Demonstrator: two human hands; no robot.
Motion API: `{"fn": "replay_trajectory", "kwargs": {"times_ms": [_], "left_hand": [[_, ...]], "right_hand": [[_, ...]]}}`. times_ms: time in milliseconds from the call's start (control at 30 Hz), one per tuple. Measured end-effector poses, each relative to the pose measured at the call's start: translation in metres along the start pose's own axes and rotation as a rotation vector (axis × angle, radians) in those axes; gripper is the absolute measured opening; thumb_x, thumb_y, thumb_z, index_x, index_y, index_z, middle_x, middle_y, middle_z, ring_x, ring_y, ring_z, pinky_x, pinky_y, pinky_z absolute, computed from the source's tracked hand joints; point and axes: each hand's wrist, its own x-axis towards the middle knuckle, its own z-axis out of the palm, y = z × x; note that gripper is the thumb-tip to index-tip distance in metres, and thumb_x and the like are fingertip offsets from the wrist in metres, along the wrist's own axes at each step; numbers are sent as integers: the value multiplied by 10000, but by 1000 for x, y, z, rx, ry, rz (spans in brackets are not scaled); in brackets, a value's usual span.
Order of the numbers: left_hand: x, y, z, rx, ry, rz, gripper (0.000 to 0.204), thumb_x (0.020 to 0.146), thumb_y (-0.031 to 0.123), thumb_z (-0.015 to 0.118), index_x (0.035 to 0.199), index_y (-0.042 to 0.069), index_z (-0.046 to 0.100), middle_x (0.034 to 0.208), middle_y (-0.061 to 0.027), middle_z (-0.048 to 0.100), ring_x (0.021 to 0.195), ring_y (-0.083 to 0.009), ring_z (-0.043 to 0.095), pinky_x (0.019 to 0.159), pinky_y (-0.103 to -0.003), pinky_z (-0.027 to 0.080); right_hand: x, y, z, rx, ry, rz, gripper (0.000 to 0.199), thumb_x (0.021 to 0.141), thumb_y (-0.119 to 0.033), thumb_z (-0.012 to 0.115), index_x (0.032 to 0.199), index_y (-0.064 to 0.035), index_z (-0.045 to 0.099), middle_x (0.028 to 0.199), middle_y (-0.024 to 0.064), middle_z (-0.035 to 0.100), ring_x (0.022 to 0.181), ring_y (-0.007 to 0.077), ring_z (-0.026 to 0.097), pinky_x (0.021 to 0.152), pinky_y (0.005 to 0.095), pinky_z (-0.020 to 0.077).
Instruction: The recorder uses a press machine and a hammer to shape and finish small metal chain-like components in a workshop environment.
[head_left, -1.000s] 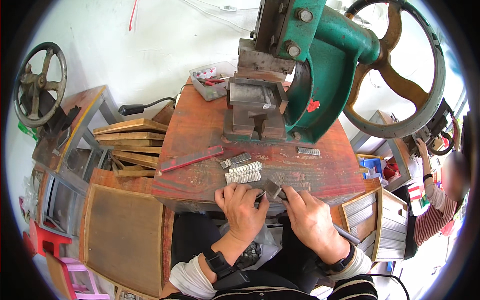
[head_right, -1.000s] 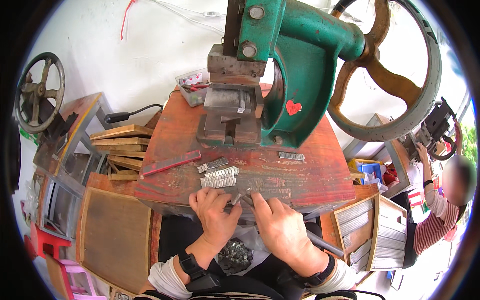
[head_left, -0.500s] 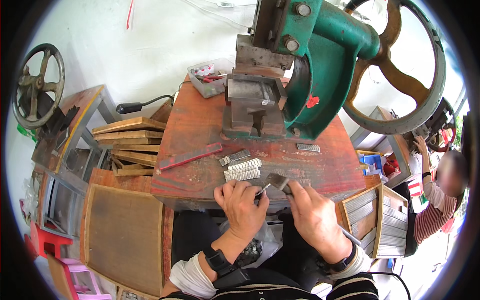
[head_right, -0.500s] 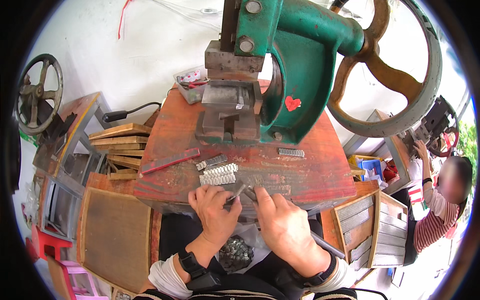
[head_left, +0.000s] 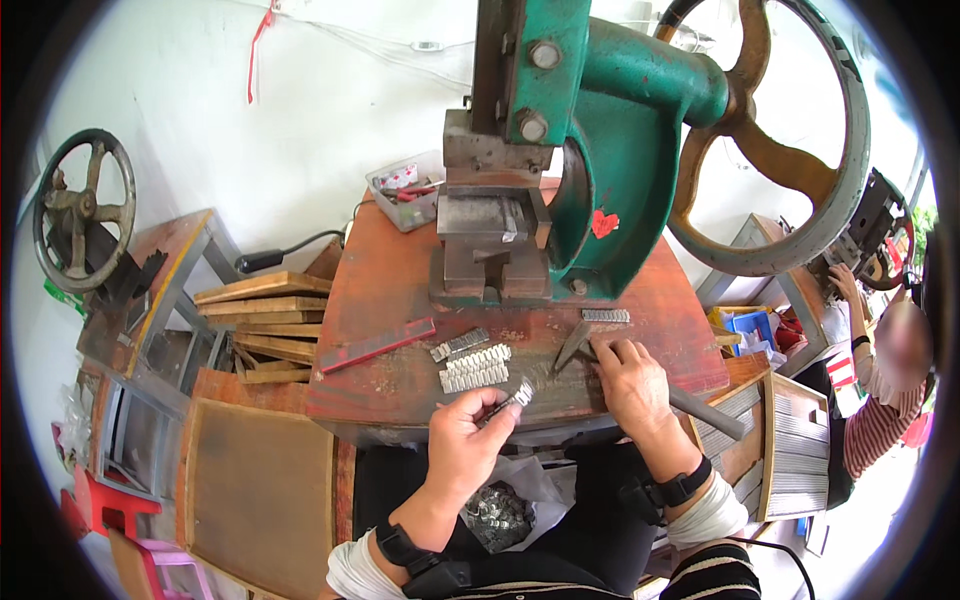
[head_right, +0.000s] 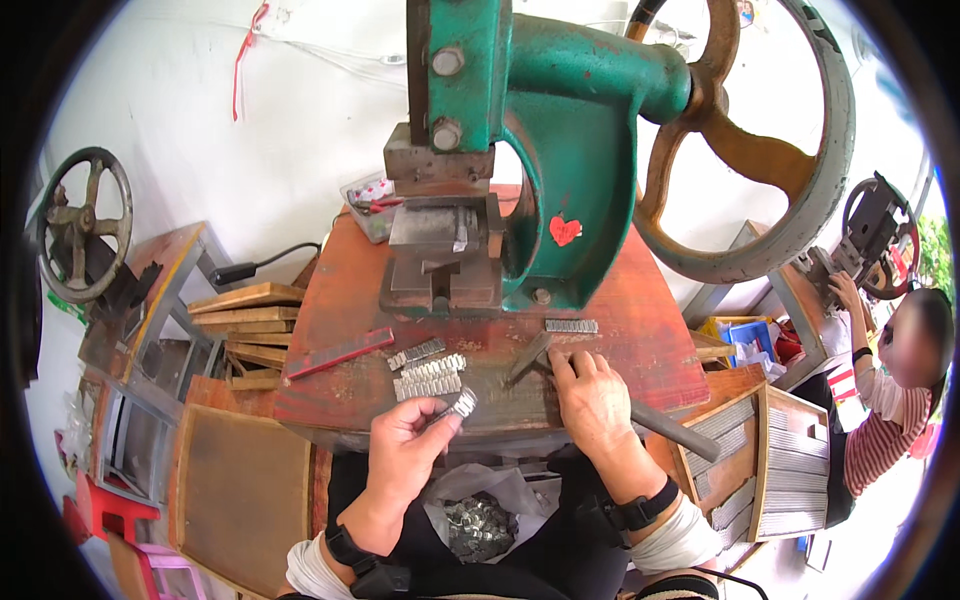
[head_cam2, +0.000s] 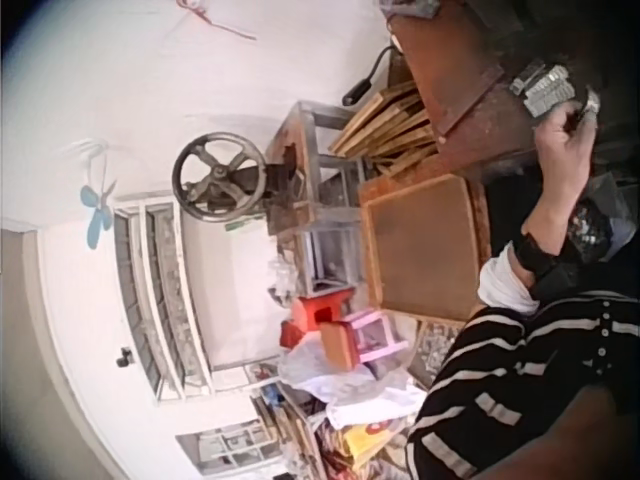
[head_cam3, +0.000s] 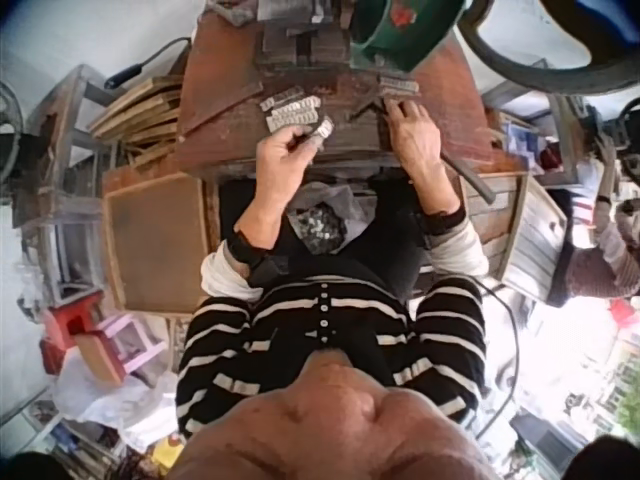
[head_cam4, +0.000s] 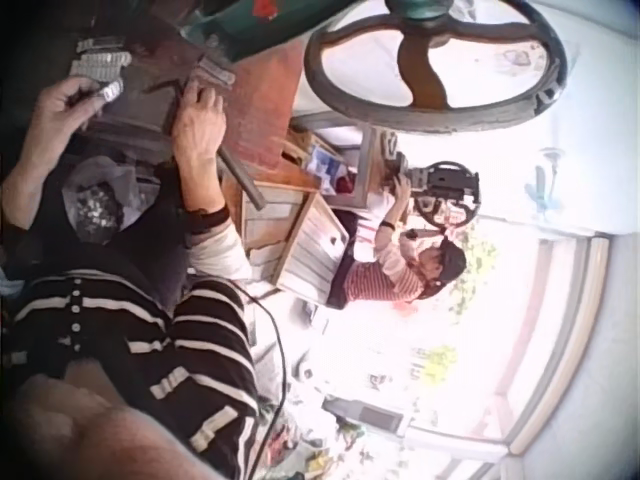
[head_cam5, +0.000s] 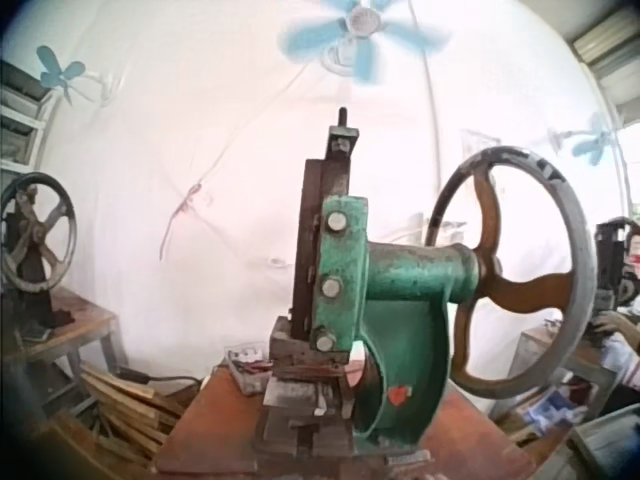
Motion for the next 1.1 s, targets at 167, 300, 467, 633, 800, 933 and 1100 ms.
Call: {"fn": "replay_trajectory", "kwargs": {"times_ms": [167, 300, 467, 633, 800, 933, 1100], "left_hand": [[10, 9, -5, -461, -289, -436, 170, 840, -37, 672, 1008, -63, 657, 816, -67, 666, 651, -85, 571, 598, -208, 458], [12, 10, -2, -486, -344, -447, 175, 840, -39, 665, 1013, -62, 658, 832, -69, 669, 647, -87, 568, 596, -216, 458], [15, 20, -3, -415, -367, -417, 220, 875, -12, 642, 1092, -46, 649, 855, -47, 671, 700, -95, 614, 647, -226, 491], [14, 20, -12, -432, -360, -458, 263, 890, -23, 612, 1147, -76, 608, 897, -95, 688, 761, -158, 677, 681, -252, 519], [12, 21, -17, -458, -341, -445, 252, 878, -10, 607, 1124, -66, 614, 959, -147, 709, 775, -212, 708, 696, -272, 554], [12, 22, -21, -457, -330, -449, 274, 887, -18, 601, 1154, -80, 596, 938, -132, 701, 787, -197, 700, 711, -268, 545], [13, 25, -20, -431, -332, -416, 257, 880, -24, 625, 1130, -84, 614, 911, -114, 694, 778, -166, 681, 706, -257, 531]], "right_hand": [[8, -7, -2, 30, 177, -86, 443, 760, -76, 679, 1199, -82, 614, 985, 113, 609, 889, 321, 590, 780, 421, 507], [9, -28, -30, 778, 48, -172, 468, 834, 12, 649, 1291, -36, 564, 1171, 156, 624, 1080, 310, 605, 918, 386, 491], [1, -33, -28, 1388, -332, 177, 457, 864, 39, 631, 1309, -27, 554, 1047, 51, 652, 935, 99, 596, 829, 266, 498], [-3, -33, -24, 1516, -308, 262, 453, 861, 72, 624, 1299, -28, 557, 1035, 35, 651, 915, 56, 577, 791, 233, 495], [-2, -38, -28, 1573, -290, 262, 468, 863, 92, 608, 1312, -21, 539, 1073, 49, 652, 943, 78, 600, 821, 244, 507], [-2, -41, -28, 1588, -292, 248, 478, 865, 104, 597, 1321, -21, 530, 1094, 58, 649, 966, 94, 605, 840, 252, 509], [-1, -46, -27, 1600, -281, 226, 472, 871, 103, 593, 1321, -24, 531, 1086, 56, 652, 986, 90, 601, 847, 252, 508]]}}
